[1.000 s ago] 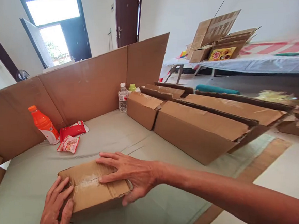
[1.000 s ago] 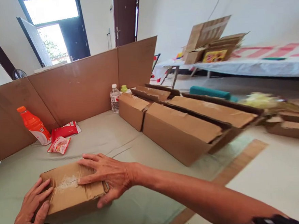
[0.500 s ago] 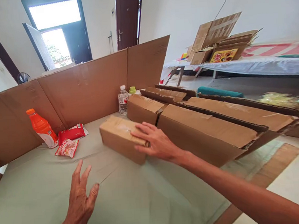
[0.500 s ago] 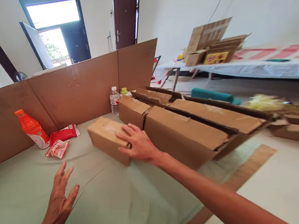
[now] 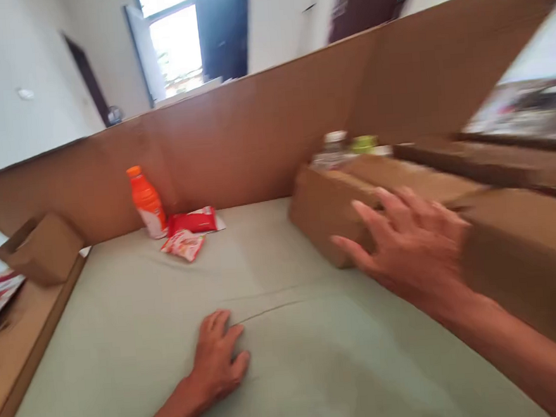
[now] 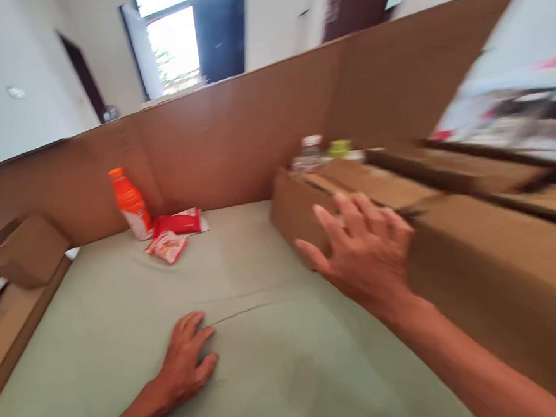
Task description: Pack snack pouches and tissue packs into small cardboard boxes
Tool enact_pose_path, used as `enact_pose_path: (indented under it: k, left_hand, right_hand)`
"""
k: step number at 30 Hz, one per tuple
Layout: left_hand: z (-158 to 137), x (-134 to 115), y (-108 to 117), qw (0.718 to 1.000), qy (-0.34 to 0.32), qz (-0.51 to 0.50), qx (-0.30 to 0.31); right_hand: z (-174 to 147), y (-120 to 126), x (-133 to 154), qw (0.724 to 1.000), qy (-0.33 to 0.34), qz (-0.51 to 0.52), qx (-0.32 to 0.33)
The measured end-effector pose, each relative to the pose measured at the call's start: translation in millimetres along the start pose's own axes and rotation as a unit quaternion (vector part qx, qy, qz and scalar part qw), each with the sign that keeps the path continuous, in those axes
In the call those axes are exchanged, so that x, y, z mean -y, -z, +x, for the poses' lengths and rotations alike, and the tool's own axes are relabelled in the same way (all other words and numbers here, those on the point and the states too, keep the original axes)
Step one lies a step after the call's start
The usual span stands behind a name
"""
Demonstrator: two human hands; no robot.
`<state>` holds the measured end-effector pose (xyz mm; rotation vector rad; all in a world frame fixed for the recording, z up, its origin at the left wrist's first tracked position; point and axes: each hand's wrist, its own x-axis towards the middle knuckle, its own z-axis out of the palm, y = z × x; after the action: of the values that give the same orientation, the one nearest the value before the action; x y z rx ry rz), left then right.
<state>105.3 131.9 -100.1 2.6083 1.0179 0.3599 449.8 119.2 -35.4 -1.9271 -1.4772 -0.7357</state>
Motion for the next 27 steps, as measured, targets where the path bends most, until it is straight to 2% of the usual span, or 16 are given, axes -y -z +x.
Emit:
enact_pose_path:
  k: [1, 2, 4, 6, 7, 8, 10, 14, 16, 18, 20, 22, 24, 27]
  left_hand:
    - [-2, -4, 1, 1.0, 0.004, -0.006, 0.007]
    - [-4, -5, 1, 1.0, 0.004, -0.011, 0.015]
    - [-8, -1, 6, 1.0, 0.004, -0.014, 0.026]
    - [-15, 15, 21, 1.0, 0.024, -0.001, 0.013]
    - [-20, 28, 34, 0.999, 0.047, 0.013, -0.006]
    - [-25, 45, 52, 0.996, 0.077, 0.031, -0.034]
    - [-34, 86, 102, 0.979, 0.153, 0.074, -0.11]
    - [-35, 181, 231, 0.897, 0.293, 0.161, -0.288]
    - [-28, 221, 285, 0.861, 0.334, 0.185, -0.334]
    - [-21, 250, 321, 0.84, 0.367, 0.197, -0.347]
    - [-17, 266, 337, 0.833, 0.385, 0.203, -0.342]
    - [-20, 266, 337, 0.84, 0.379, 0.206, -0.329]
    - [-33, 250, 324, 0.856, 0.354, 0.207, -0.314]
    - [-68, 197, 285, 0.89, 0.288, 0.198, -0.294]
  right_hand:
    - [-15, -8, 12, 0.998, 0.049, 0.044, 0.003]
    - [-31, -20, 26, 0.99, 0.104, 0.087, 0.04]
    - [-63, -52, 59, 0.958, 0.222, 0.156, 0.089]
    - [-91, -85, 95, 0.93, 0.285, 0.187, 0.135]
    - [-101, -100, 112, 0.923, 0.297, 0.191, 0.15]
    - [-108, -113, 126, 0.921, 0.298, 0.193, 0.161]
    - [-117, -130, 145, 0.922, 0.285, 0.201, 0.168]
    - [-122, -143, 145, 0.916, 0.262, 0.235, 0.192]
    - [-121, -144, 138, 0.908, 0.255, 0.243, 0.228]
    - [-121, -144, 132, 0.902, 0.249, 0.245, 0.255]
    - [-123, -147, 130, 0.901, 0.248, 0.246, 0.255]
    - [-127, -153, 130, 0.903, 0.253, 0.253, 0.24]
    - [-132, -160, 131, 0.907, 0.247, 0.265, 0.214]
    - [-133, -163, 137, 0.911, 0.231, 0.281, 0.194]
